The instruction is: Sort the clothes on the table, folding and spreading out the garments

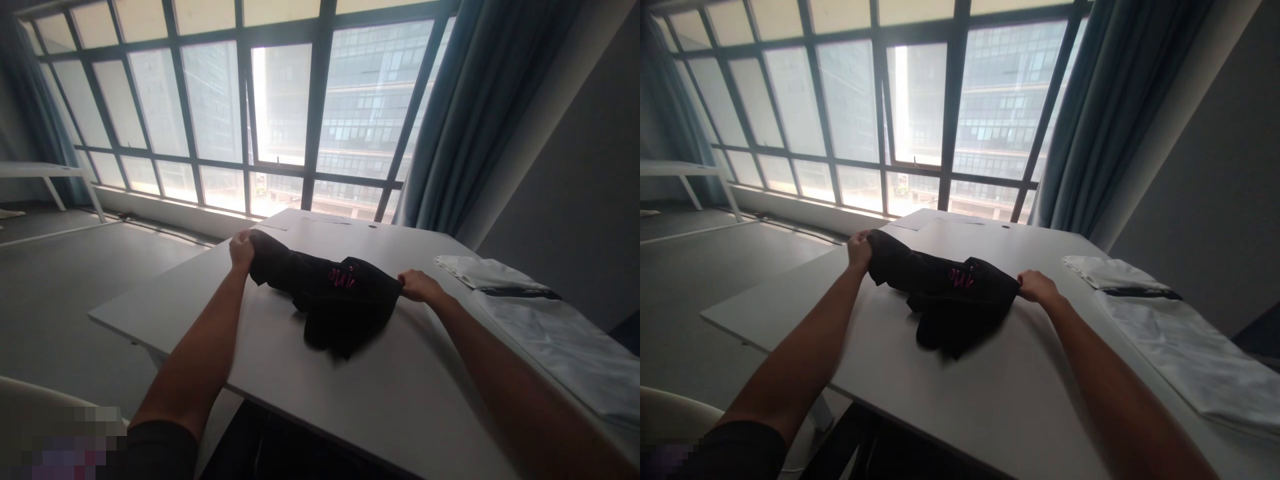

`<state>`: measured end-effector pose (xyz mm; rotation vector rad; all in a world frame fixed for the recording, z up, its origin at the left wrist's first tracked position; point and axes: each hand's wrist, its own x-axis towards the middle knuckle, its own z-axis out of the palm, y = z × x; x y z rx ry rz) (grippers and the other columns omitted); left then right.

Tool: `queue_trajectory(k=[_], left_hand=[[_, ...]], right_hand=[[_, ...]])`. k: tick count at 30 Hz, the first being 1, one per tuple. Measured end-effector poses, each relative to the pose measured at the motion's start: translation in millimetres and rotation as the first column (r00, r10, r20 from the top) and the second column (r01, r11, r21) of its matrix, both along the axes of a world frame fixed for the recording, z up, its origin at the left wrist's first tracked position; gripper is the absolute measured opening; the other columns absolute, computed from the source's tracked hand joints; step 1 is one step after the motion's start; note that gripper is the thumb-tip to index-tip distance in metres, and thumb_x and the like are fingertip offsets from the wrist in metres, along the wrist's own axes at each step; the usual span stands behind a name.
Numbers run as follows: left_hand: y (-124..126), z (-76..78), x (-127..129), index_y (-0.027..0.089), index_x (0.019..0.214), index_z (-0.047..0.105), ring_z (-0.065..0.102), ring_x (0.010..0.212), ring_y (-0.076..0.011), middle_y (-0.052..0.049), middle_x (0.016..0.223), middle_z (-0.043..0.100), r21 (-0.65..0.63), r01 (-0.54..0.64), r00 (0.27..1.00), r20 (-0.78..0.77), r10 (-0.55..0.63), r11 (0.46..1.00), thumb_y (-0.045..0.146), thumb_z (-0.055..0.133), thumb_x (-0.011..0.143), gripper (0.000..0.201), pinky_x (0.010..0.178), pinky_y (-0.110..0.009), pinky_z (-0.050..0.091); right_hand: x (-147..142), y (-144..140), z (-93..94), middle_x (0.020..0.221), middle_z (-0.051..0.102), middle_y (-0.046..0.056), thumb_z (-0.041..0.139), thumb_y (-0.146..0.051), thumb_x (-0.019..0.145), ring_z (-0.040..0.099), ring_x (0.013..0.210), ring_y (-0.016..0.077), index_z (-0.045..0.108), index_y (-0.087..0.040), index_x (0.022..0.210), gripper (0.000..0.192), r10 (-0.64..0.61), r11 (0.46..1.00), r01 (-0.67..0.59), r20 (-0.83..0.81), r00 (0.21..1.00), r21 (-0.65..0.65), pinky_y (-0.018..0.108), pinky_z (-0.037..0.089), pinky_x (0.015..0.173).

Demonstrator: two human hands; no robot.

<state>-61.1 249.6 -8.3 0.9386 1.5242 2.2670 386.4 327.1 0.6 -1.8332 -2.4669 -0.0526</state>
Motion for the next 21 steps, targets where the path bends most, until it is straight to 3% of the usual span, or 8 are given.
queue_trajectory(k=[3, 6, 8, 9, 11, 15, 18, 21], left_hand=[[-4, -2.2, 26, 0.016, 0.116, 0.065, 0.062, 0.112, -0.0279, -0.015, 0.118, 0.069, -0.17, 0.118, 0.912, -0.372, -0.175, 0.978, 0.047, 0.064, 0.082, 0.046, 0.097, -0.041, 0.047], [-9, -9.7, 68, 0.022, 0.138, 0.056, 0.053, 0.129, -0.0306, -0.012, 0.142, 0.058, -0.514, 0.287, 0.524, -0.622, -0.582, 0.808, 0.055, 0.067, 0.078, 0.069, 0.108, -0.042, 0.04], [-11, -16.5, 96, 0.026, 0.145, 0.051, 0.045, 0.136, -0.0349, -0.011, 0.15, 0.051, -0.704, 0.223, 0.272, -0.62, -0.736, 0.675, 0.053, 0.076, 0.068, 0.085, 0.112, -0.046, 0.036], [-12, -19.2, 107, 0.027, 0.145, 0.05, 0.041, 0.139, -0.0372, -0.011, 0.152, 0.048, -0.748, 0.152, 0.184, -0.62, -0.762, 0.646, 0.051, 0.08, 0.064, 0.09, 0.113, -0.048, 0.034], [-13, -21.5, 123, 0.026, 0.142, 0.055, 0.04, 0.137, -0.0397, -0.012, 0.15, 0.05, -0.746, 0.022, 0.096, -0.662, -0.744, 0.666, 0.048, 0.082, 0.061, 0.088, 0.111, -0.049, 0.034], [-13, -13.1, 123, 0.025, 0.109, 0.073, 0.057, 0.112, -0.0327, -0.008, 0.116, 0.069, -0.669, -0.009, 0.114, -0.739, -0.664, 0.743, 0.044, 0.074, 0.071, 0.043, 0.093, -0.039, 0.045], [-13, -1.2, 104, 0.026, 0.091, 0.073, 0.062, 0.095, -0.0272, -0.004, 0.098, 0.07, -0.568, 0.022, 0.265, -0.79, -0.553, 0.823, 0.034, 0.069, 0.073, 0.02, 0.086, -0.036, 0.046], [-14, 10.7, 85, 0.024, 0.085, 0.069, 0.062, 0.091, -0.026, -0.004, 0.093, 0.068, -0.319, 0.004, 0.467, -0.837, -0.284, 0.948, 0.032, 0.064, 0.075, 0.013, 0.087, -0.037, 0.047]], right_hand=[[1, -1, 4.6, 0.102, 0.072, 0.01, 0.067, -0.021, 0.073, 0.068, 0.091, 0.0262, 0.074, -0.02, 0.093, 0.021, -0.002, 1.0, 0.003, -0.058, 0.998, 0.016, 0.033, 0.051, 0.073], [-7, -16, 11.6, 0.122, 0.067, 0.011, 0.063, -0.014, 0.074, 0.066, 0.104, 0.0248, 0.07, -0.021, 0.117, 0.044, 0.225, 0.97, -0.199, -0.219, 0.949, 0.138, 0.034, 0.052, 0.088], [-16, -32, 10.8, 0.133, 0.062, 0.009, 0.062, -0.013, 0.076, 0.062, 0.116, 0.0249, 0.063, -0.023, 0.13, 0.055, 0.465, 0.884, -0.427, -0.267, 0.844, 0.19, 0.036, 0.049, 0.099], [-21, -41, 8.3, 0.135, 0.06, 0.009, 0.064, -0.014, 0.076, 0.059, 0.12, 0.0255, 0.06, -0.024, 0.136, 0.061, 0.552, 0.834, -0.519, -0.262, 0.792, 0.189, 0.038, 0.047, 0.103], [-31, -57, 0.9, 0.131, 0.063, 0.008, 0.067, -0.014, 0.075, 0.059, 0.12, 0.0265, 0.054, -0.026, 0.143, 0.07, 0.619, 0.785, -0.602, -0.223, 0.753, 0.146, 0.039, 0.047, 0.103], [-30, -69, -7.7, 0.105, 0.074, 0.003, 0.063, -0.009, 0.077, 0.068, 0.097, 0.0223, 0.069, -0.03, 0.123, 0.051, 0.544, 0.838, -0.545, -0.103, 0.833, 0.022, 0.03, 0.051, 0.086], [-8, -59, 2.8, 0.097, 0.074, 0.003, 0.062, -0.01, 0.076, 0.068, 0.089, 0.0227, 0.073, -0.027, 0.103, 0.034, 0.413, 0.908, -0.409, -0.039, 0.91, 0.093, 0.029, 0.05, 0.076], [15, -49, 20.3, 0.091, 0.073, 0.004, 0.062, -0.017, 0.08, 0.067, 0.083, 0.0227, 0.07, -0.024, 0.103, 0.026, 0.28, 0.934, -0.242, -0.116, 0.953, 0.264, 0.03, 0.048, 0.073]])
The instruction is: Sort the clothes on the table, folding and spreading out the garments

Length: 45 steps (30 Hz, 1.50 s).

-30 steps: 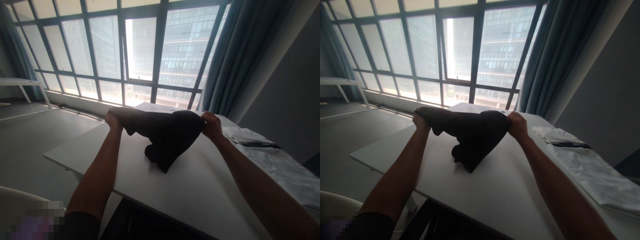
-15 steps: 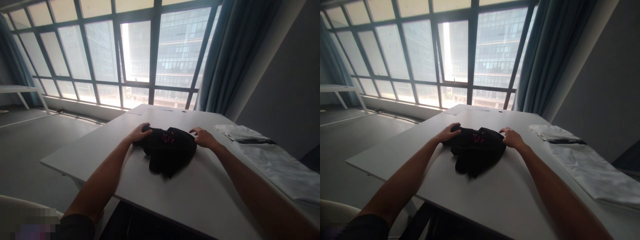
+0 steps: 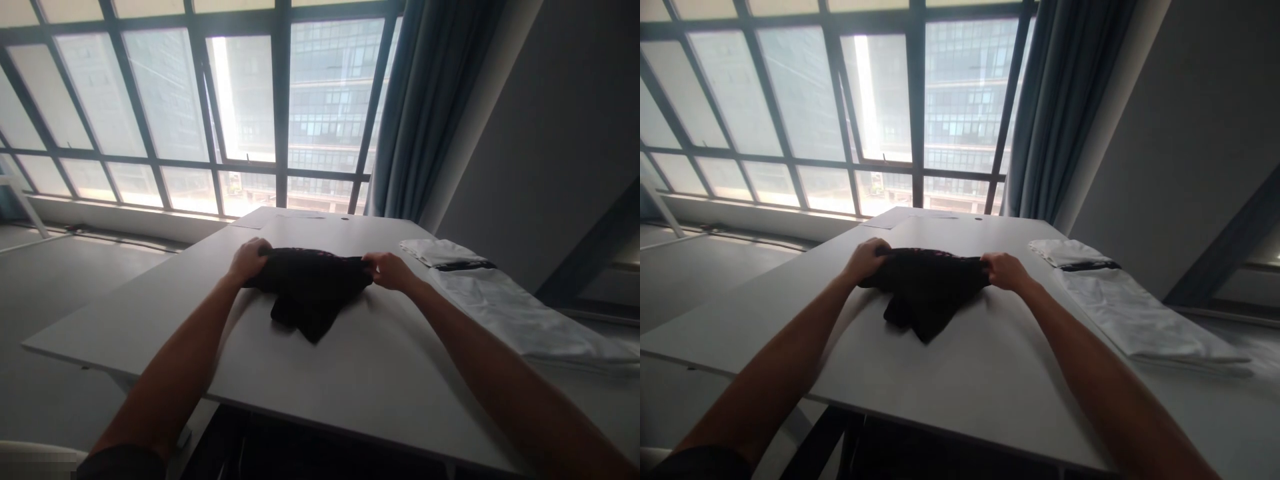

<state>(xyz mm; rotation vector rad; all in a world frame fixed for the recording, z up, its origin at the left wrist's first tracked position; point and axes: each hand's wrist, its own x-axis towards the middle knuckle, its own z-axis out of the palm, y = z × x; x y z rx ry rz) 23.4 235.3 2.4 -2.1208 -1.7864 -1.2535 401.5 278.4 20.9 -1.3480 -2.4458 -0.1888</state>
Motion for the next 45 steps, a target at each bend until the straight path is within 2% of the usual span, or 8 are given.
queue_trajectory(k=[6, 11, 15, 21, 25, 29, 36, 45], left_hand=[[-7, 12.0, -32, 0.023, 0.08, 0.06, 0.058, 0.095, -0.0246, -0.005, 0.09, 0.064, 0.362, -0.313, 0.916, 0.359, 0.179, 0.878, 0.022, 0.059, 0.077, 0.003, 0.095, -0.039, 0.045], [-7, 6.2, -54, 0.019, 0.096, 0.059, 0.06, 0.101, -0.0249, -0.009, 0.102, 0.066, 0.158, -0.559, 0.728, 0.564, 0.39, 0.814, 0.032, 0.052, 0.089, 0.016, 0.098, -0.041, 0.047], [-3, 1.4, -31, 0.016, 0.111, 0.061, 0.059, 0.117, -0.0311, -0.016, 0.118, 0.065, 0.007, -0.399, 0.864, 0.338, 0.373, 0.917, 0.043, 0.051, 0.091, 0.035, 0.105, -0.046, 0.044], [-15, -26.8, 69, 0.019, 0.139, 0.051, 0.051, 0.132, -0.0382, -0.017, 0.143, 0.056, -0.341, 0.137, 0.978, -0.101, -0.182, 0.93, 0.07, 0.059, 0.079, 0.079, 0.111, -0.05, 0.039], [-24, -47.8, 110, 0.02, 0.144, 0.046, 0.048, 0.132, -0.0401, -0.019, 0.143, 0.052, -0.366, 0.262, 0.911, -0.211, -0.354, 0.893, 0.064, 0.078, 0.062, 0.099, 0.102, -0.051, 0.048], [-24, -45.4, 114, 0.016, 0.13, 0.056, 0.058, 0.116, -0.0363, -0.018, 0.123, 0.064, -0.302, 0.127, 0.923, -0.312, -0.224, 0.945, 0.032, 0.069, 0.075, 0.059, 0.092, -0.046, 0.053], [-11, 2.1, 71, 0.017, 0.109, 0.068, 0.069, 0.093, -0.0265, -0.007, 0.099, 0.074, -0.208, 0.113, 0.993, 0.059, -0.103, 0.972, 0.026, 0.052, 0.078, 0.036, 0.088, -0.039, 0.054], [26, 152.1, -10, 0.006, 0.109, 0.064, 0.058, 0.118, -0.0299, -0.014, 0.123, 0.067, -0.043, -0.326, 0.908, 0.265, 0.326, 0.944, 0.024, 0.051, 0.084, 0.033, 0.102, -0.05, 0.045]], right_hand=[[-5, -2, -0.6, 0.09, 0.072, 0.006, 0.056, -0.022, 0.084, 0.065, 0.079, 0.0219, 0.064, -0.02, 0.1, 0.017, -0.092, 0.984, 0.109, -0.124, 0.988, 0.141, 0.028, 0.042, 0.066], [-11, -3, -29.1, 0.09, 0.073, 0.004, 0.059, -0.026, 0.085, 0.066, 0.08, 0.0207, 0.065, -0.022, 0.094, 0.012, -0.147, 0.989, 0.147, -0.016, 0.989, -0.026, 0.026, 0.039, 0.065], [-3, 3, -46.9, 0.097, 0.074, 0.007, 0.058, -0.023, 0.083, 0.067, 0.086, 0.0226, 0.067, -0.022, 0.096, 0.016, -0.185, 0.979, 0.19, 0.069, 0.98, -0.069, 0.027, 0.041, 0.068], [-11, -4, -59.9, 0.103, 0.074, 0.01, 0.054, -0.02, 0.085, 0.068, 0.094, 0.0245, 0.071, -0.019, 0.1, 0.022, -0.205, 0.97, 0.191, -0.082, 0.975, -0.152, 0.027, 0.045, 0.074], [-36, -18, -63.5, 0.11, 0.073, 0.008, 0.051, -0.015, 0.085, 0.068, 0.092, 0.0198, 0.07, -0.016, 0.114, 0.035, 0.145, 0.947, -0.239, -0.38, 0.914, -0.213, 0.026, 0.049, 0.078], [-43, -21, -59.0, 0.104, 0.074, 0.006, 0.055, -0.016, 0.083, 0.067, 0.081, 0.0165, 0.064, -0.016, 0.13, 0.048, 0.342, 0.83, -0.512, -0.523, 0.78, -0.221, 0.028, 0.053, 0.075], [21, -4, -41.7, 0.094, 0.075, 0.003, 0.057, -0.017, 0.089, 0.067, 0.075, 0.0161, 0.064, -0.022, 0.132, 0.044, 0.071, 0.98, -0.125, -0.317, 0.946, -0.156, 0.027, 0.05, 0.073], [53, 7, -41.2, 0.108, 0.074, 0.003, 0.056, -0.02, 0.09, 0.069, 0.089, 0.0179, 0.047, -0.024, 0.147, 0.057, -0.078, 0.995, 0.06, -0.235, 0.969, -0.084, 0.025, 0.047, 0.078]])
